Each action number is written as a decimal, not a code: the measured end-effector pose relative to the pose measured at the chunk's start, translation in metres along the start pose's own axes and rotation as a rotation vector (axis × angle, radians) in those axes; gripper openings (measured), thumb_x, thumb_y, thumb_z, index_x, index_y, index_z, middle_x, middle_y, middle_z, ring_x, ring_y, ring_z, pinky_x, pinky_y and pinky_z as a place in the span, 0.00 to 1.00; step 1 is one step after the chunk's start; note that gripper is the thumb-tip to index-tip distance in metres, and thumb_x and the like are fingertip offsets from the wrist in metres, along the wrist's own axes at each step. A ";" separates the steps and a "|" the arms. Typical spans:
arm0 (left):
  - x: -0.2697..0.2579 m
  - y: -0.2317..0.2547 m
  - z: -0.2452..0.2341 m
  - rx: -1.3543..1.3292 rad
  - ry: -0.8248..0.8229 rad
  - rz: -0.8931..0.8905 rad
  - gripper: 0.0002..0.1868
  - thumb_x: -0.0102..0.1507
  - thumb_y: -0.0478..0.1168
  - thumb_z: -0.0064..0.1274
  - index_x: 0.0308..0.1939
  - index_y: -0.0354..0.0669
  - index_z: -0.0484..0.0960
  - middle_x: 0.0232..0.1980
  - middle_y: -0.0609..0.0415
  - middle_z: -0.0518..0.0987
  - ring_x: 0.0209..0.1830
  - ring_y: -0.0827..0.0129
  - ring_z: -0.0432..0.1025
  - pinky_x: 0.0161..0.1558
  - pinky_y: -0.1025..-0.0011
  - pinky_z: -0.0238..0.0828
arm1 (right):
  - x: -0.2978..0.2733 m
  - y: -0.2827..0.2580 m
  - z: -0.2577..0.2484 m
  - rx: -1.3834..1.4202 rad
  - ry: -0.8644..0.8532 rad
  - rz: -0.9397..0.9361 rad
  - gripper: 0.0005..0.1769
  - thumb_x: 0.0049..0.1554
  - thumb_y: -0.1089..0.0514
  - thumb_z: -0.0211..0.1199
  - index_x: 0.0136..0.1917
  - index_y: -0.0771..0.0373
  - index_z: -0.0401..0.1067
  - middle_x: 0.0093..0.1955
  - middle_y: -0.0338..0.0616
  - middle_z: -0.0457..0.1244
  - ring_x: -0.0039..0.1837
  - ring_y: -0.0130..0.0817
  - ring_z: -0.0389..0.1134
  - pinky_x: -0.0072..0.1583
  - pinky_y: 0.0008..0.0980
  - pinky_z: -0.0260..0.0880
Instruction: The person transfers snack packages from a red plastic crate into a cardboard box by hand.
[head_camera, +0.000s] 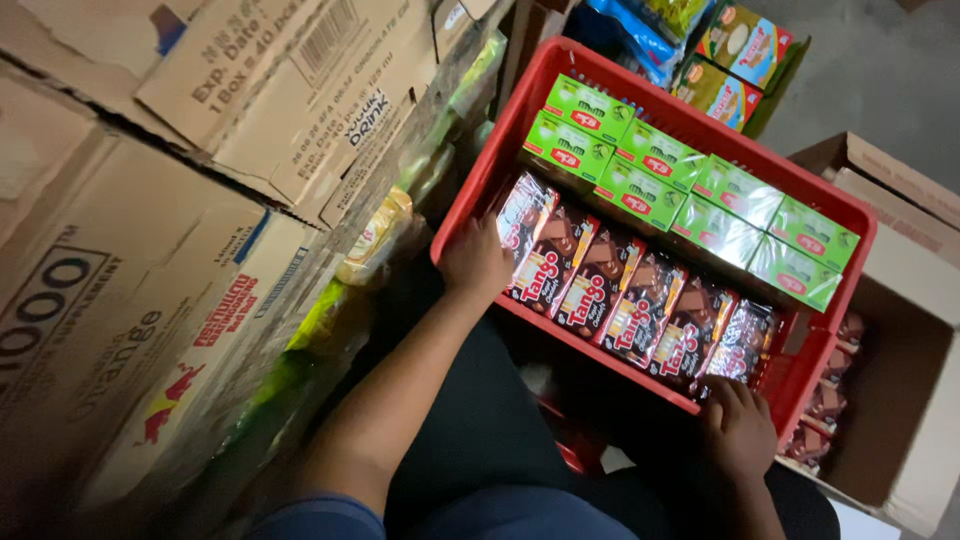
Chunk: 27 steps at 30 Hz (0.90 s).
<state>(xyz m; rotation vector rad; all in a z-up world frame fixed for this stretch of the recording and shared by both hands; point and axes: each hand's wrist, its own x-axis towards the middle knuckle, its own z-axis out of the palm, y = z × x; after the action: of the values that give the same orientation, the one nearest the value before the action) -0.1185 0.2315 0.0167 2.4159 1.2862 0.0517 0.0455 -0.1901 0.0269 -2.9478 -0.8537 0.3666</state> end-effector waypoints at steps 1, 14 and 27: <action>0.001 -0.002 0.000 -0.001 -0.004 0.003 0.22 0.58 0.47 0.59 0.53 0.48 0.73 0.50 0.44 0.78 0.49 0.46 0.76 0.37 0.45 0.75 | 0.001 0.003 0.002 -0.002 -0.001 0.005 0.25 0.58 0.52 0.45 0.63 0.41 0.75 0.64 0.34 0.68 0.68 0.47 0.64 0.62 0.48 0.66; -0.014 -0.010 -0.047 -1.223 -0.045 0.081 0.08 0.59 0.34 0.62 0.42 0.39 0.85 0.44 0.51 0.84 0.23 0.76 0.73 0.18 0.75 0.73 | 0.006 0.003 0.003 0.017 -0.021 -0.044 0.25 0.59 0.53 0.43 0.63 0.47 0.76 0.64 0.42 0.68 0.65 0.51 0.65 0.63 0.48 0.64; -0.099 0.099 -0.066 -1.302 -0.527 0.364 0.16 0.52 0.30 0.71 0.43 0.38 0.87 0.37 0.52 0.83 0.41 0.74 0.78 0.44 0.79 0.80 | -0.014 -0.125 -0.132 0.119 0.367 -0.538 0.45 0.46 0.45 0.75 0.74 0.48 0.65 0.75 0.47 0.57 0.79 0.55 0.48 0.75 0.53 0.42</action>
<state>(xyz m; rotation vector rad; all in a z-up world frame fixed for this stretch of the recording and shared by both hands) -0.1114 0.1250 0.1288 1.3187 0.3054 0.2449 0.0006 -0.0901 0.1722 -2.4232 -1.4323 -0.1436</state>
